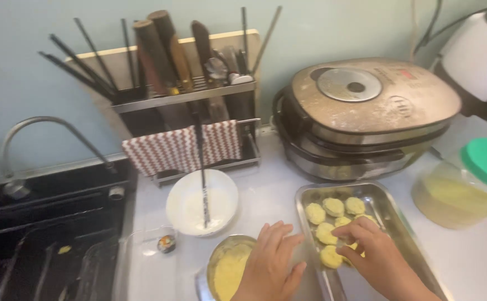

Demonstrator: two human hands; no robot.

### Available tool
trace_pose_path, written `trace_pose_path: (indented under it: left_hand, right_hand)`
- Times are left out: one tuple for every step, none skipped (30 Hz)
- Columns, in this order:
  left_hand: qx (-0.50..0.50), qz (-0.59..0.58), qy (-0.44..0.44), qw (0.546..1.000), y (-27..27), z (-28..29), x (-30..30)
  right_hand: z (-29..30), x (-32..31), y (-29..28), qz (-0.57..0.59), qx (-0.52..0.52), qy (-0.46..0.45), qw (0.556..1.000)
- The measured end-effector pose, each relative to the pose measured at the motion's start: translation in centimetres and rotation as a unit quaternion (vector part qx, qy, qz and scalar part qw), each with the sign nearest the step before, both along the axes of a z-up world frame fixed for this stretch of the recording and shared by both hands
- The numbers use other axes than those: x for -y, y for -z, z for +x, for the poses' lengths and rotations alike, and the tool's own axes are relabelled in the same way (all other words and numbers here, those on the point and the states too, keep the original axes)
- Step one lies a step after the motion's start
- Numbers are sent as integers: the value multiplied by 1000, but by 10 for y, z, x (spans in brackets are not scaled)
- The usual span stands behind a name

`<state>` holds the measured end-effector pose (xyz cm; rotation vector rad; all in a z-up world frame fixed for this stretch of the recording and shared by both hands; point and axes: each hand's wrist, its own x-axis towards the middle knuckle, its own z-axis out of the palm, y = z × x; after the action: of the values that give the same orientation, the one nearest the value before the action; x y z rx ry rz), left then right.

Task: Shaping food mixture into patties and coating small rolls in batter.

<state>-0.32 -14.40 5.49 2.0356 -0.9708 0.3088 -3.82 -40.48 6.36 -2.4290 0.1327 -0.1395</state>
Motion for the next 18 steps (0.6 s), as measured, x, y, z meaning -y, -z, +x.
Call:
trace_pose_path:
  left_hand:
    - [0, 6, -16, 1000, -11, 2, -18]
    - [-4, 0, -44, 999, -23, 4, -37]
    - [-6, -8, -73, 997, -34, 6, -56]
    - [-5, -2, -89, 996, -37, 8, -80]
    - [-13, 0, -124, 992, -40, 10, -101]
    - [-21, 1, -160, 987, -43, 12, -122]
    - [-21, 3, -169, 985, -37, 17, -146]
    - [-43, 24, -217, 975, -31, 21, -169]
    - [-68, 43, -260, 962, -24, 25, -189]
    - [-69, 43, -264, 961, -15, 30, -204]
    - [-101, 76, -293, 948, -6, 37, -216]
    - [-134, 108, -321, 931, 4, 44, -227]
    - [-136, 107, -322, 931, 12, 47, -232]
    - [-152, 143, -327, 922, 19, 51, -235]
    - [-166, 179, -332, 911, 25, 57, -238]
    - [-167, 177, -332, 911, 30, 61, -237]
    - [-187, 206, -335, 900, 34, 65, -236]
    - [-207, 235, -337, 888, 39, 70, -235]
  right_hand:
    - [6, -22, 0, 6, 0, -16, 1000]
    - [11, -45, 0, 29, 11, -53, 998]
    - [16, -68, 0, 50, 24, -89, 994]
    - [19, -95, -6, 56, 24, -105, 993]
    - [20, -120, -11, 67, 38, -132, 988]
    - [21, -145, -17, 78, 52, -158, 983]
    - [26, -156, -9, 80, 52, -166, 981]
    - [30, -166, 0, -14, 40, -214, 976]
    - [33, -174, 8, -110, 25, -255, 960]
    - [40, -184, -4, -110, 25, -260, 959]
    - [48, -192, -16, -114, 7, -263, 958]
    - [57, -199, -28, -117, -11, -266, 957]
    - [70, -204, -38, -119, -13, -267, 956]
    - [84, -210, -47, -89, -37, -191, 977]
    - [99, -214, -58, -57, -59, -112, 990]
    - [119, -216, -58, -59, -59, -112, 990]
    - [139, -217, -58, -46, -40, -91, 994]
    - [158, -218, -59, -34, -21, -70, 997]
